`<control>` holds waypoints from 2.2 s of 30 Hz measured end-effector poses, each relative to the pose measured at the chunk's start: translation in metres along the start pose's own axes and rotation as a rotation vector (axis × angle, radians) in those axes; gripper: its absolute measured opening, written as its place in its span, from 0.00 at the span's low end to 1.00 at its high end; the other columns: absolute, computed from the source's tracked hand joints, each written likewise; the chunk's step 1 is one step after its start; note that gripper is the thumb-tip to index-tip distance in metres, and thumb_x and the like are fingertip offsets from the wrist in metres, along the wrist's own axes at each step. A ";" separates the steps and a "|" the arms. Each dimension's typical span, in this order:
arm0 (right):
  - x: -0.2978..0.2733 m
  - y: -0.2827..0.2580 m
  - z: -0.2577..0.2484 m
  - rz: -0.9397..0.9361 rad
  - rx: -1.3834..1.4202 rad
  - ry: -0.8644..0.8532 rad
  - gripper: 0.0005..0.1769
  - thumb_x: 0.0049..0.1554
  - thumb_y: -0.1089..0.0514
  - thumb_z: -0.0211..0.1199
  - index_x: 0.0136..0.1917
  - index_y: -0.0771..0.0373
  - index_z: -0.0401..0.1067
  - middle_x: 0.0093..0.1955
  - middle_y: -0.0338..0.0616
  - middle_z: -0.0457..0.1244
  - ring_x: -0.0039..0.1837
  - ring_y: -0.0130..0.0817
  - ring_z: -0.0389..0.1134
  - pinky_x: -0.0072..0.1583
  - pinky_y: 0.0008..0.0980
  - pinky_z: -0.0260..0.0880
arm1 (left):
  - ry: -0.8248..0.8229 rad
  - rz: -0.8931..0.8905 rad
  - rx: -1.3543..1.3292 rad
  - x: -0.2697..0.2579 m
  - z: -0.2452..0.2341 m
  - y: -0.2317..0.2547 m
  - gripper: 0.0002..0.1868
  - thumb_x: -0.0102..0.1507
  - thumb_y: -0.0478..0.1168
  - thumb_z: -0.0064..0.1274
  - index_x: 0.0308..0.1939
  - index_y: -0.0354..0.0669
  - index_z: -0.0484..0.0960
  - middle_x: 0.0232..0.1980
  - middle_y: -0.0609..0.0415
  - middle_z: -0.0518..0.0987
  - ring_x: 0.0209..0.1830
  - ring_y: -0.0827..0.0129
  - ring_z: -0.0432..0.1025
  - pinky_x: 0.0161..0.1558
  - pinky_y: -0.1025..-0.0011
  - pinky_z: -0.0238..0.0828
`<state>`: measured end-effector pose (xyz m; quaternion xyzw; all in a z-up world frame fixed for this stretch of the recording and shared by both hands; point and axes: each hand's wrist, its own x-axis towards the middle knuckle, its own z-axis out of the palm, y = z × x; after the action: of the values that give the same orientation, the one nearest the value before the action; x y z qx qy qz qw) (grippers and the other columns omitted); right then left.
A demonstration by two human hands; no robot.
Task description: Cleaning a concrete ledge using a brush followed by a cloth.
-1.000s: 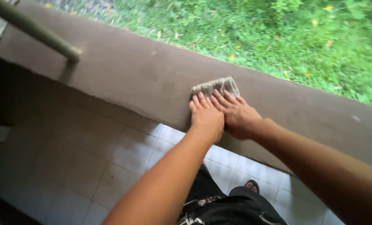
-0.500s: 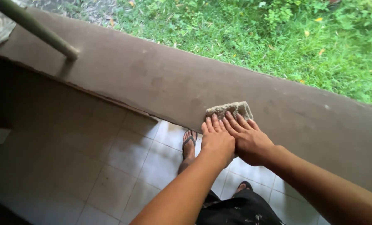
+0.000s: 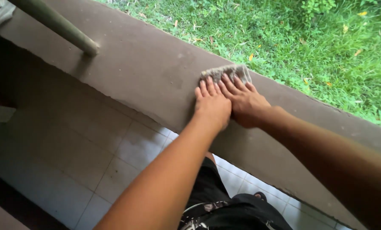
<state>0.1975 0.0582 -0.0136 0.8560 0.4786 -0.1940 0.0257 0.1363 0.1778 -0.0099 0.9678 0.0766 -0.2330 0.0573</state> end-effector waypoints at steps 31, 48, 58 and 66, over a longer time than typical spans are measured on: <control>-0.162 -0.009 0.067 0.096 0.077 -0.001 0.48 0.56 0.43 0.56 0.82 0.54 0.39 0.86 0.49 0.33 0.84 0.53 0.36 0.75 0.57 0.42 | -0.050 0.161 0.048 -0.093 0.066 0.113 0.45 0.65 0.48 0.50 0.76 0.22 0.49 0.80 0.23 0.43 0.81 0.28 0.34 0.74 0.38 0.28; -0.020 0.006 0.007 0.049 0.031 0.029 0.52 0.54 0.44 0.58 0.83 0.55 0.37 0.85 0.51 0.32 0.84 0.53 0.33 0.75 0.58 0.41 | -0.028 -0.004 -0.060 -0.020 -0.015 0.020 0.50 0.61 0.43 0.55 0.78 0.26 0.43 0.81 0.29 0.36 0.81 0.37 0.32 0.76 0.46 0.32; -0.193 -0.034 0.072 0.104 0.102 0.049 0.48 0.57 0.42 0.56 0.82 0.53 0.39 0.85 0.47 0.33 0.84 0.52 0.34 0.76 0.56 0.41 | 0.019 0.059 -0.068 -0.135 0.078 0.126 0.47 0.64 0.44 0.51 0.77 0.25 0.43 0.82 0.26 0.37 0.82 0.33 0.31 0.75 0.42 0.31; -0.202 -0.034 0.077 0.083 0.028 -0.015 0.47 0.57 0.46 0.55 0.82 0.54 0.38 0.86 0.48 0.31 0.84 0.53 0.34 0.76 0.55 0.40 | -0.105 0.062 -0.062 -0.155 0.061 0.130 0.52 0.64 0.53 0.55 0.78 0.24 0.42 0.82 0.28 0.36 0.83 0.37 0.32 0.76 0.45 0.32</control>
<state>0.0515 -0.1048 -0.0075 0.8739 0.4397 -0.2056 0.0253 -0.0045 0.0227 0.0176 0.9539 0.0505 -0.2789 0.0985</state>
